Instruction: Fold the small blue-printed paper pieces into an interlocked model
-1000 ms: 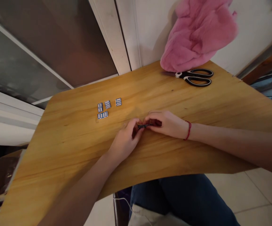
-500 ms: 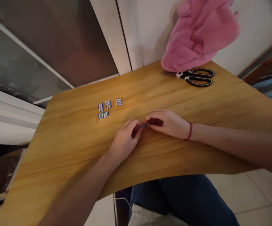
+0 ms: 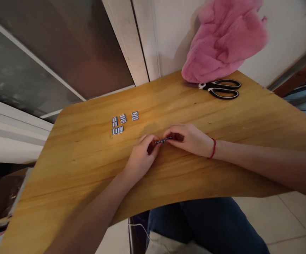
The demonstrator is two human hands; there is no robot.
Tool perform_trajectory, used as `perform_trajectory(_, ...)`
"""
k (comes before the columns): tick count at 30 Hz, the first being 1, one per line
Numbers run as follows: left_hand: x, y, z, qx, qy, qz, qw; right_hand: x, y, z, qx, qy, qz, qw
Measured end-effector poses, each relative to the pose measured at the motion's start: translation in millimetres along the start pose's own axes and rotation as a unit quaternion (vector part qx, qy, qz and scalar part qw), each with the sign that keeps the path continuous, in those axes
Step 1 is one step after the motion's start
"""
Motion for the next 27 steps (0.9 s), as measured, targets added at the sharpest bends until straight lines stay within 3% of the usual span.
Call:
perform_trajectory(4,0.2,9.8,2.1,-0.062,-0.014,0.006,0.998,-2.9,0.8,1.1,-0.019,-0.028,0.035,0.999)
perform_trajectory(6,-0.9,10.9,3.8,-0.061,-0.017,0.014,0.998,-5.4,0.2,2.4,-0.023,-0.041,0.049,0.998)
perform_trajectory(10,2.6,16.4,8.3,-0.033,0.036,-0.023,0.999,-11.4,-0.9,4.9,-0.039,-0.066,0.096,0.992)
perform_trajectory(15,34.9,54.1,23.8,-0.03,0.117,0.011,0.993,-14.7,2.6,6.2,-0.076,-0.063,0.148,0.984)
perform_trajectory(18,67.3,69.9,41.8,0.015,0.18,0.036,0.983,-14.7,5.3,6.5,-0.079,-0.063,0.144,0.984)
perform_trajectory(21,86.9,69.5,59.2,0.079,0.207,0.082,0.972,-16.1,6.6,6.8,-0.078,-0.075,0.14,0.984)
perform_trajectory(24,89.5,62.2,70.1,0.116,0.205,0.122,0.964,-17.7,6.7,7.9,-0.079,-0.07,0.138,0.985)
perform_trajectory(27,86.1,57.0,74.8,0.116,0.208,0.169,0.956,-19.5,5.6,9.5,-0.074,-0.059,0.14,0.986)
Point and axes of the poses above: each hand's wrist, its own z-axis towards the middle knuckle, its own y-axis out of the back of the hand, x = y × z, the point moved 5 cm from there along z, towards the middle knuckle, and after that the axes turned 14 degrees about z, right-handed, at the moved point
